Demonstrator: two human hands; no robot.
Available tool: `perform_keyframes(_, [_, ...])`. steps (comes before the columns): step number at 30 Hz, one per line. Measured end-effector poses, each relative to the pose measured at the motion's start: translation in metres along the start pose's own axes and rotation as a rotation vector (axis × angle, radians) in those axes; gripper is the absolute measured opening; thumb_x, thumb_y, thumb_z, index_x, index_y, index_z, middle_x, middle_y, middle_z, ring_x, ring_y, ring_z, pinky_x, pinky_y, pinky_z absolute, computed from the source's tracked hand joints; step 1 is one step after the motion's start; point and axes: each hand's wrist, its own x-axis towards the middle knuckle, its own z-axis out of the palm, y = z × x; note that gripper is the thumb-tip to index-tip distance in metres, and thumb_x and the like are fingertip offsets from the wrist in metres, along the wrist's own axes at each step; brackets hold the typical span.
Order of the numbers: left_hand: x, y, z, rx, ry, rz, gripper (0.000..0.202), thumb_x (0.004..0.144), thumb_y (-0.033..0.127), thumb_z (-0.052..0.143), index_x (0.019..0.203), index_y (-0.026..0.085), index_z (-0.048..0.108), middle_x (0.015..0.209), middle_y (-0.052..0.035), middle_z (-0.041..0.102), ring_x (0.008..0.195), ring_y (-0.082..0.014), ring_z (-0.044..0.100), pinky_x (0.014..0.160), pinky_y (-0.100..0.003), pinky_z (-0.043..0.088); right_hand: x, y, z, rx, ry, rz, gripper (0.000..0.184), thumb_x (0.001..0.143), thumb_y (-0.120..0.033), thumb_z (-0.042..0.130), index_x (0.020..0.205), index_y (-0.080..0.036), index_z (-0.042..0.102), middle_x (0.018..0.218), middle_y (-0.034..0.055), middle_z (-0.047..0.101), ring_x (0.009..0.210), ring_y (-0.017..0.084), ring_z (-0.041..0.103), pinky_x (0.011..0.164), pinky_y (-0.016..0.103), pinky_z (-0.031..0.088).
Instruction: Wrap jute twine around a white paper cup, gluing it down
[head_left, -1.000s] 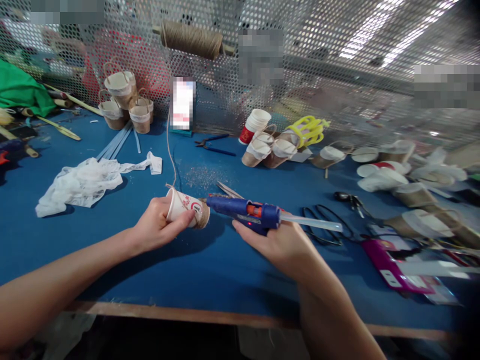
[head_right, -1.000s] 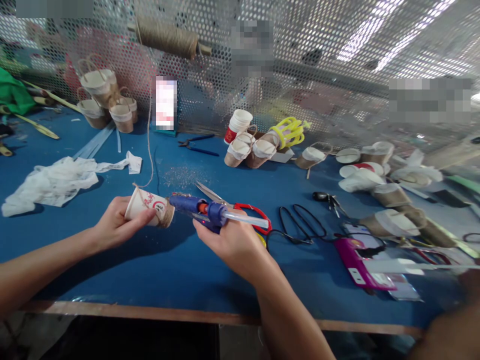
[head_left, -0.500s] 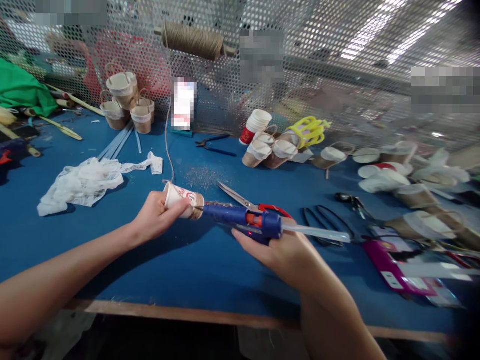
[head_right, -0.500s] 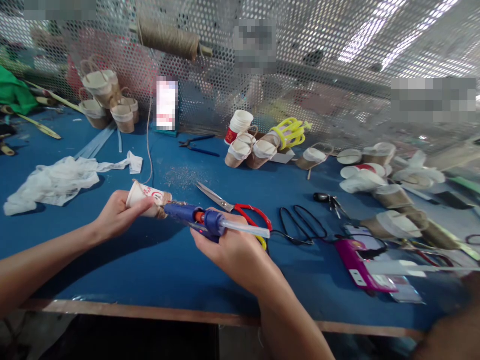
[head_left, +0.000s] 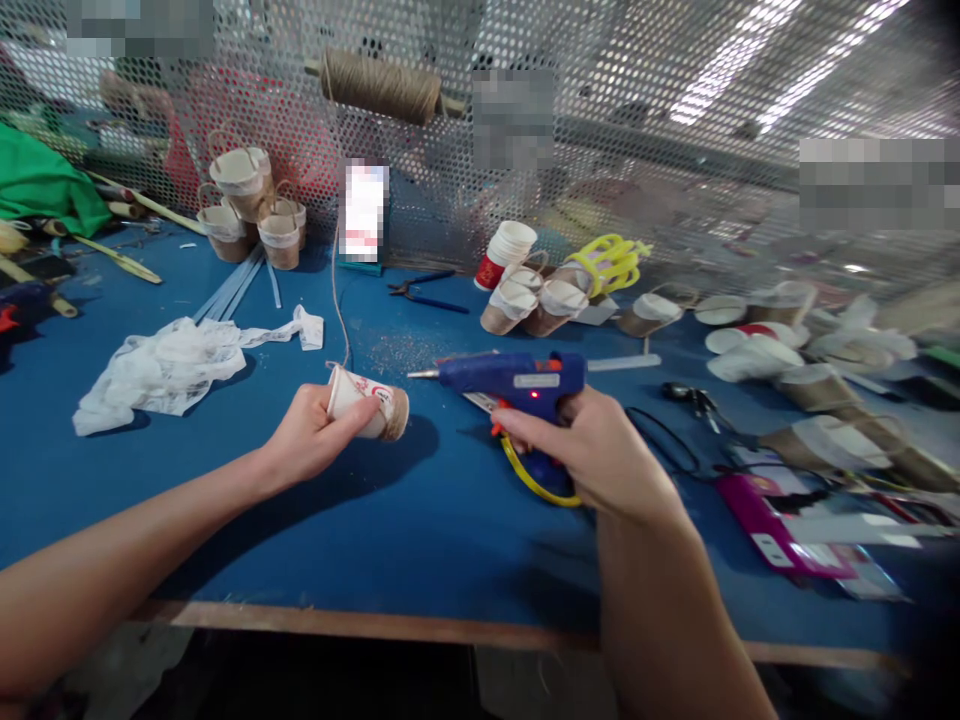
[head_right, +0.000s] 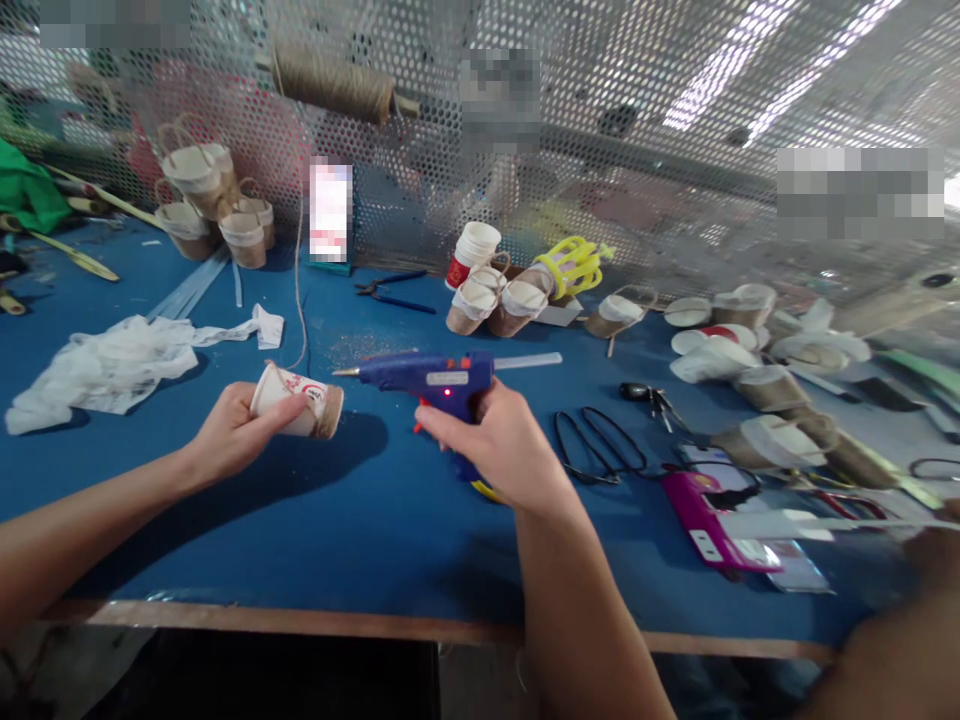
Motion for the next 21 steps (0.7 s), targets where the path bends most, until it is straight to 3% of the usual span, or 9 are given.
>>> perform_keyframes(2, [-0.001,0.000,0.000,-0.012,-0.002,-0.004,0.030,0.074,0.032,0.048,0.054,0.010,0.054,0.047,0.0028,0.041,0.044,-0.0059,0.032,0.038,-0.017,0.028,0.012,0.008,-0.004,0.074,0.097,0.023,0.025,0.063,-0.040,0.065,0.072,-0.018,0.057,0.067,0.0020,0.062,0.058,0.013,0.056,0.051,0.024,0.043])
perform_keyframes(5, [-0.001,-0.002,0.000,-0.018,-0.004,0.001,0.029,0.074,0.032,0.048,0.056,0.010,0.056,0.050,0.0019,0.045,0.045,-0.0064,0.035,0.040,-0.017,0.030,0.032,0.025,-0.007,-0.069,0.151,0.092,0.027,0.071,-0.044,0.054,0.071,-0.017,0.056,0.072,0.0037,0.063,0.057,0.011,0.054,0.052,0.023,0.043])
perform_keyframes(9, [-0.001,-0.004,0.001,-0.013,-0.021,0.003,0.030,0.073,0.032,0.047,0.054,0.010,0.055,0.049,0.0021,0.043,0.045,-0.0066,0.034,0.040,-0.018,0.029,0.059,0.047,-0.007,-0.247,0.183,0.170,0.032,0.080,-0.041,0.042,0.063,-0.016,0.054,0.062,0.0050,0.060,0.048,0.010,0.050,0.047,0.023,0.039])
perform_keyframes(14, [-0.004,0.000,0.001,-0.024,-0.045,0.051,0.029,0.074,0.030,0.045,0.052,0.012,0.051,0.047,0.0034,0.039,0.044,-0.0061,0.031,0.038,-0.018,0.026,0.082,0.067,-0.006,-0.459,0.242,0.276,0.033,0.077,-0.041,0.048,0.055,-0.016,0.053,0.045,0.0040,0.052,0.047,0.015,0.052,0.049,0.029,0.039])
perform_keyframes(19, [-0.009,0.002,0.001,0.039,-0.113,0.140,0.032,0.076,0.028,0.042,0.048,0.014,0.043,0.045,0.0047,0.034,0.042,-0.0056,0.029,0.038,-0.018,0.024,0.077,0.054,0.002,-0.585,0.303,0.222,0.020,0.074,-0.031,0.055,0.065,-0.013,0.061,0.074,0.0149,0.061,0.087,0.030,0.054,0.071,0.043,0.038])
perform_keyframes(21, [-0.011,0.002,0.001,0.101,-0.137,0.191,0.033,0.077,0.026,0.043,0.046,0.015,0.040,0.044,0.0052,0.033,0.042,-0.0058,0.029,0.039,-0.019,0.026,0.066,0.036,0.010,-0.566,0.234,0.119,0.023,0.078,-0.031,0.050,0.078,-0.013,0.064,0.089,0.0157,0.061,0.097,0.029,0.050,0.077,0.044,0.036])
